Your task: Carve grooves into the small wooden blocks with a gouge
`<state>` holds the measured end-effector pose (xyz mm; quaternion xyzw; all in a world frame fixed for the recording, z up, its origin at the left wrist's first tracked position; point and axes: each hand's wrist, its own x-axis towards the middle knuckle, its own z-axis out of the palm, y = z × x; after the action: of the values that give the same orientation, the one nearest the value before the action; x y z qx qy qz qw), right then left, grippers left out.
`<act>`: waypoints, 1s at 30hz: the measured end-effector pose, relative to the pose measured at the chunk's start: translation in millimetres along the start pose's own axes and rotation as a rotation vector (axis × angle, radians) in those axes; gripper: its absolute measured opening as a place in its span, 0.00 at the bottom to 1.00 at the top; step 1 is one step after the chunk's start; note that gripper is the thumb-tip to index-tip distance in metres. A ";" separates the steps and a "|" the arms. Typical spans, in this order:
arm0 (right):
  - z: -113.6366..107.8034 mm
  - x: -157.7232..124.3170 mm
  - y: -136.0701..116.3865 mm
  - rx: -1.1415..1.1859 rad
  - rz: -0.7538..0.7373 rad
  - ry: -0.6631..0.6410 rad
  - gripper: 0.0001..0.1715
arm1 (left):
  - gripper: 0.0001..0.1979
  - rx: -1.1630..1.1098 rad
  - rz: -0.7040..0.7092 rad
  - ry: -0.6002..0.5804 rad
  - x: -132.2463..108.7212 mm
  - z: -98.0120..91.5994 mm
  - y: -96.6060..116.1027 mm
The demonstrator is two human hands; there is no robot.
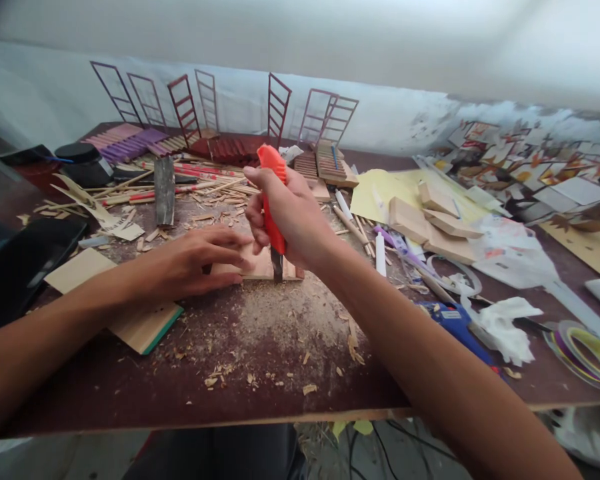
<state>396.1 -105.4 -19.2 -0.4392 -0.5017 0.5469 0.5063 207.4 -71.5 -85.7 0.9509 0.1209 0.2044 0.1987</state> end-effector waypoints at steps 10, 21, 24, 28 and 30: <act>-0.1 -7.0 13.9 -0.036 -0.130 -0.060 0.23 | 0.12 0.033 -0.036 -0.056 2.7 -3.6 7.1; 2.5 -9.5 30.2 -0.091 -0.224 -0.081 0.29 | 0.12 0.058 -0.037 -0.014 7.5 3.7 9.5; 4.9 -8.1 31.2 -0.050 -0.271 -0.018 0.33 | 0.12 0.059 -0.011 -0.015 8.3 4.5 9.4; 6.8 -5.2 30.2 -0.055 -0.257 0.075 0.37 | 0.12 0.071 0.003 -0.018 8.7 4.3 9.4; 6.6 -4.6 31.0 -0.063 -0.253 0.079 0.37 | 0.12 0.070 -0.002 -0.015 8.9 4.0 10.2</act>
<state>386.6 -110.2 -49.4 -0.4092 -0.5497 0.4449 0.5766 218.5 -79.1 -81.6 0.9586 0.1276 0.1926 0.1663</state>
